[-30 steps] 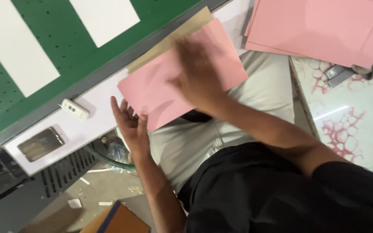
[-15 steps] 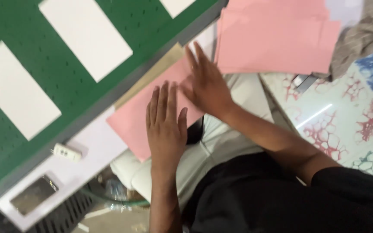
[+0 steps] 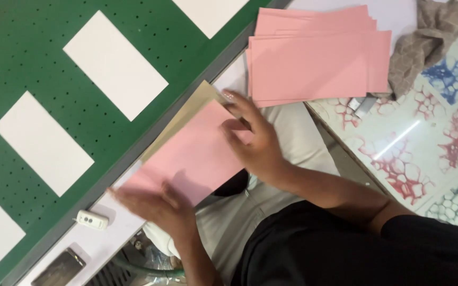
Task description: The recorder is sitting at a workstation sorting and stacking pink paper sheets onto a table.
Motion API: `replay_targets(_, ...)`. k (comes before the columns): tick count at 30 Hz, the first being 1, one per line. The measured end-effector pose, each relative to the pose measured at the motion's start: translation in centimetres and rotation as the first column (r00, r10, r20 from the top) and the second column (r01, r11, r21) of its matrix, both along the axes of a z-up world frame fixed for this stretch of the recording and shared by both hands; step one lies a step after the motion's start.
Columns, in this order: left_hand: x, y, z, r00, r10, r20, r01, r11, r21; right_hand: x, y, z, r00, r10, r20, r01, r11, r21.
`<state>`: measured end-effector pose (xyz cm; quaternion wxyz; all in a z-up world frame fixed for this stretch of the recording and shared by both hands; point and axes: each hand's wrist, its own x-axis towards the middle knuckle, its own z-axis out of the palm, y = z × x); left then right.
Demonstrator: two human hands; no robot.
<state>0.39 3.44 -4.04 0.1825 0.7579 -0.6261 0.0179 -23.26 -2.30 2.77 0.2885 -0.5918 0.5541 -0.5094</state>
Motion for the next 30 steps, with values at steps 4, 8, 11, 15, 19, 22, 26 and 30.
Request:
replay_targets(4, 0.3, 0.6, 0.7, 0.955, -0.064, -0.290, -0.030, 0.952, -0.306, -8.6, -0.4, -2.9, 0.847, -0.118, 0.519, 0.164, 0.985, -0.044)
replay_targets(8, -0.6, -0.5, 1.7, 0.888, -0.092, -0.451, -0.042, 0.959, -0.279, -21.1, -2.5, -9.5, 0.896, -0.382, 0.226, 0.436, 0.854, -0.284)
replay_targets(11, -1.5, -1.3, 2.1, 0.984, -0.029, -0.177, -0.006, 0.981, -0.194, -26.5, -4.5, -13.6, 0.719, -0.504, -0.478, 0.532, 0.842, -0.088)
replay_targets(15, -1.7, -1.6, 2.6, 0.994, 0.005, -0.107, -0.028, 0.976, -0.216, -19.9, -9.4, -13.2, 0.367, -0.516, -0.774, 0.333, 0.850, -0.408)
replay_targets(19, -1.3, -0.5, 2.4, 0.988, -0.002, -0.157, -0.027, 0.982, -0.184, -7.5, -15.7, -10.0, 0.841, 0.055, -0.538, -0.176, 0.969, -0.176)
replay_targets(22, -0.1, 0.1, 2.2, 0.974, -0.038, -0.222, 0.011, 0.993, -0.121, -1.9, -20.8, -11.2, 0.661, 0.225, -0.716, -0.492, 0.850, -0.186)
replay_targets(26, 2.1, 1.9, 0.5, 0.938, -0.286, -0.197, 0.251, 0.950, -0.185, 0.4, -22.6, -10.4, 0.414, 0.165, -0.895, -0.659, 0.733, -0.169)
replay_targets(30, 1.4, 2.9, 1.5, 0.925, -0.348, -0.155, 0.291, 0.908, -0.303, 0.1, -18.9, -3.2, 0.532, -0.059, -0.845, -0.548, 0.737, -0.397)
